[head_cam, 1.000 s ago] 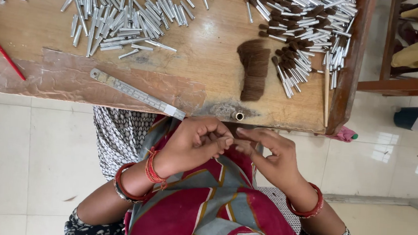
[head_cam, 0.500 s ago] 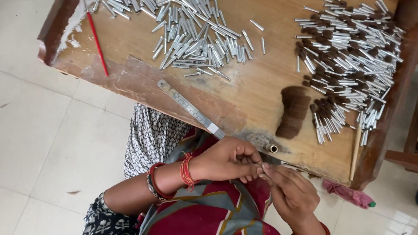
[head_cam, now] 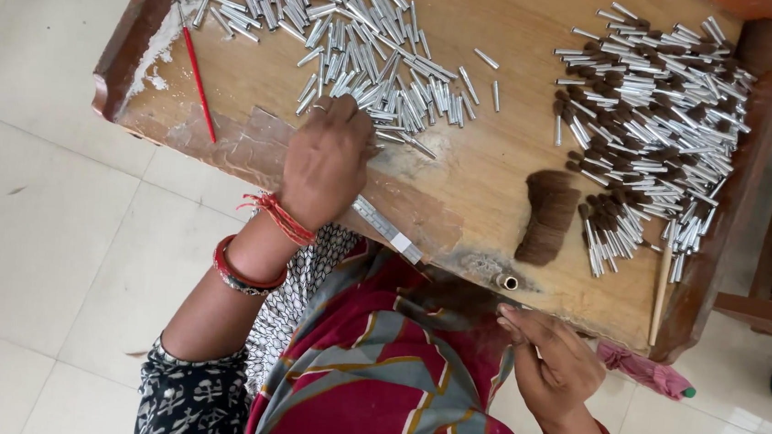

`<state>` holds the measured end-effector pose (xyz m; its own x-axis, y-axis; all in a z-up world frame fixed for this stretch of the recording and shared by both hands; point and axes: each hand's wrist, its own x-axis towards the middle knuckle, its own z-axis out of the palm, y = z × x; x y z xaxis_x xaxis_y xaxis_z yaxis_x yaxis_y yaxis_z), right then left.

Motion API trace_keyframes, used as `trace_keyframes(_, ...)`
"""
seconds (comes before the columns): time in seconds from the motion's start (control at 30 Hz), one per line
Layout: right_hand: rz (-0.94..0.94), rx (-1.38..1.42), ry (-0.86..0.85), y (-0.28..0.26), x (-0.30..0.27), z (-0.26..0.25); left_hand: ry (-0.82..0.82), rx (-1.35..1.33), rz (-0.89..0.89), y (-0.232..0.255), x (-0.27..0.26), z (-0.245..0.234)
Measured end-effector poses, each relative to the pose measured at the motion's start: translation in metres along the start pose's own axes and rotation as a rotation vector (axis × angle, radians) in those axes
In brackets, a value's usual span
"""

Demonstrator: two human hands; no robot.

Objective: Assembling small brushes by inserting fiber bundles into metal ferrules.

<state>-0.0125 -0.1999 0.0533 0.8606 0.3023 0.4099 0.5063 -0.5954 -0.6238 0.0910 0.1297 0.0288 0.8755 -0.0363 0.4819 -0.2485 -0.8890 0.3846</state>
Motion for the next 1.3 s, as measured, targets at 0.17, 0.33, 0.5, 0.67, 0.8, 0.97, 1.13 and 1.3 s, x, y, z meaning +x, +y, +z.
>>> trace_keyframes(0.17, 0.054, 0.097, 0.001, 0.005, -0.003, 0.001, -0.157, -0.365, -0.015, 0.052, -0.023, -0.003)
trace_keyframes(0.33, 0.111, 0.236, 0.074, 0.009, -0.013, 0.003, -0.504, -1.606, -0.461, 0.103, -0.065, 0.029)
trace_keyframes(0.5, 0.023, 0.255, 0.147, 0.012, -0.018, 0.006, -0.570, -1.932, -0.823, 0.127, -0.087, 0.053)
trace_keyframes(0.67, 0.048, 0.271, 0.128, 0.014, -0.024, 0.007, -0.599, -2.029, -0.836, 0.133, -0.089, 0.053)
trace_keyframes(0.8, 0.004, 0.251, 0.154, 0.016, -0.024, 0.009, -0.646, -2.061, -0.844, 0.134, -0.087, 0.051)
trace_keyframes(0.97, 0.009, 0.274, 0.129, 0.014, -0.023, 0.007, -0.684, -2.031, -0.855, 0.136, -0.084, 0.046)
trace_keyframes(1.13, 0.005, 0.273, 0.093, 0.013, -0.019, 0.002, -0.740, -2.022, -0.873, 0.133, -0.085, 0.048)
trace_keyframes(1.3, -0.088, 0.222, 0.050, 0.011, -0.007, -0.006, -0.863, -2.057, -0.981, 0.129, -0.078, 0.045)
